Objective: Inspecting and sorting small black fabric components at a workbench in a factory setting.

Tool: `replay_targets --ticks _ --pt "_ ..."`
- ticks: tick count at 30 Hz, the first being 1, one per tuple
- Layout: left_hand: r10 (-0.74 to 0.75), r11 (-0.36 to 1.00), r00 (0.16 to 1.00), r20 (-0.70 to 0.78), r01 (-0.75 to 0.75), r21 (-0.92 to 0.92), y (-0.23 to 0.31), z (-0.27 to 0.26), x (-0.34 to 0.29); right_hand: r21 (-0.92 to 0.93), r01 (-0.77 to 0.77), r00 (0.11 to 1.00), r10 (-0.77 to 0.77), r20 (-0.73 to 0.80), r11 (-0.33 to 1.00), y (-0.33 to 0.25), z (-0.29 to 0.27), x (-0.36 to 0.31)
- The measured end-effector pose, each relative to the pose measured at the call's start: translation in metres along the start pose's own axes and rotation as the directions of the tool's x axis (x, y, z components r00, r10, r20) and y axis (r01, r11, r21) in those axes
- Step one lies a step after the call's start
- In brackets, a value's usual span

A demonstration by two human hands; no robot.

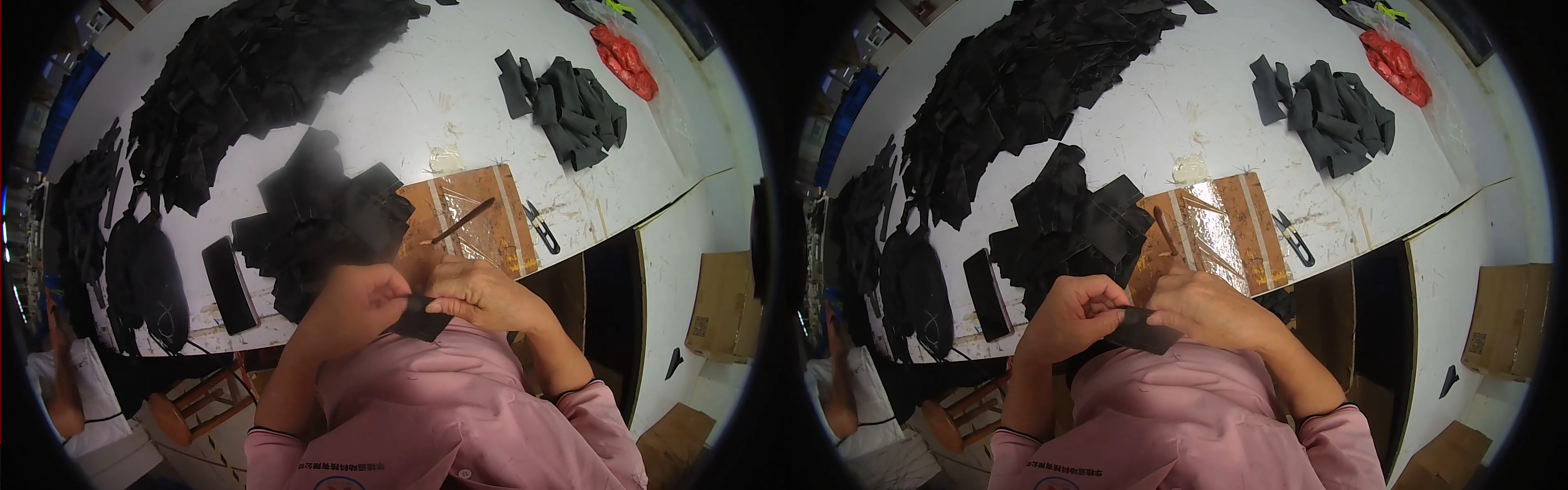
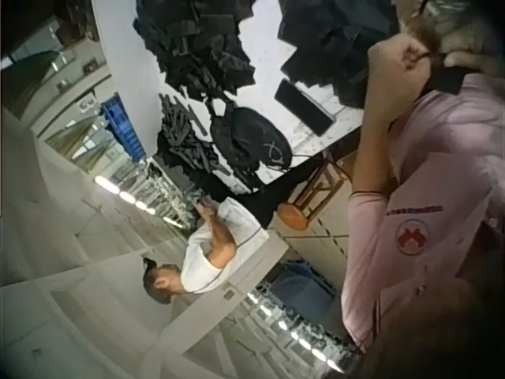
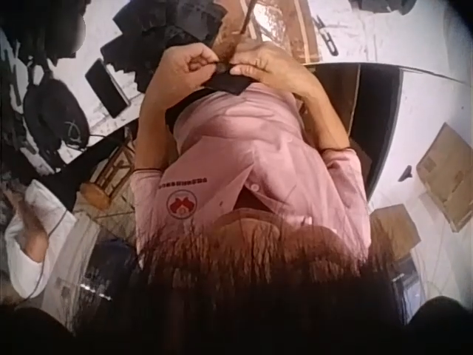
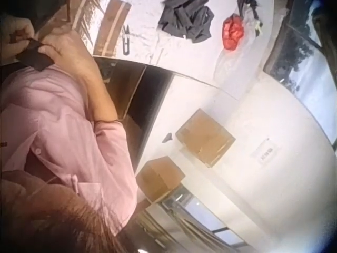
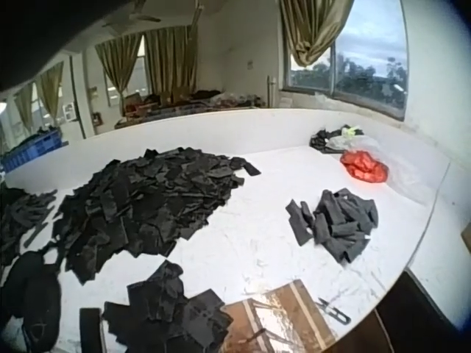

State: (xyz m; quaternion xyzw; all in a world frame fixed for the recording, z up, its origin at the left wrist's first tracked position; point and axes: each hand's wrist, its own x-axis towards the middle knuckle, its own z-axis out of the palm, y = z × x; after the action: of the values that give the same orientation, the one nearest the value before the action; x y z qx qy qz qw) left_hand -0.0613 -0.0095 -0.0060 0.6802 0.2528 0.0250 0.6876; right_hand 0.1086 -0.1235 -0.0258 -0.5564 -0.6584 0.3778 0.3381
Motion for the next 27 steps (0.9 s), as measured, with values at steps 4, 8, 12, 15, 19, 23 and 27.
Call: replay_targets --ticks 4,8,12,15,19,23,27 --pt "-0.024 0.998 0.948 -0.319 0.005 -0.06 -0.013 0.015 -0.004 -0.365 -0.067 0.8 -0.169 -0.576 0.928 -0.009 0.014 0.007" --pt "0.085 0.99 0.793 -0.603 -0.137 -0.04 -0.017 0.042 -0.009 0.089 -0.03 0.787 0.078 -0.612 0.996 -0.022 0.028 -0.005" --pt "0.306 0.951 0.788 -0.535 -0.282 0.129 -0.024 0.057 -0.009 0.191 0.042 0.808 0.079 -0.584 0.981 -0.021 0.039 -0.001" --pt "0.459 0.861 0.691 -0.558 -0.19 0.472 -0.023 0.062 -0.008 -0.013 0.053 0.825 -0.051 -0.563 0.999 -0.015 0.036 0.004" --pt "0.644 0.728 0.486 -0.591 -0.152 0.668 -0.042 0.065 -0.001 -0.252 0.009 0.797 -0.159 -0.582 0.968 -0.006 0.047 0.009" --pt "0.025 0.935 0.673 -0.739 -0.277 -0.221 -0.037 0.057 -0.005 -0.241 -0.074 0.759 -0.101 -0.643 0.968 -0.003 0.053 0.01" --pt "0.029 0.716 0.925 -0.379 -0.284 -0.638 -0.036 0.036 -0.01 0.327 -0.023 0.763 0.228 -0.605 0.945 -0.006 0.052 0.007"
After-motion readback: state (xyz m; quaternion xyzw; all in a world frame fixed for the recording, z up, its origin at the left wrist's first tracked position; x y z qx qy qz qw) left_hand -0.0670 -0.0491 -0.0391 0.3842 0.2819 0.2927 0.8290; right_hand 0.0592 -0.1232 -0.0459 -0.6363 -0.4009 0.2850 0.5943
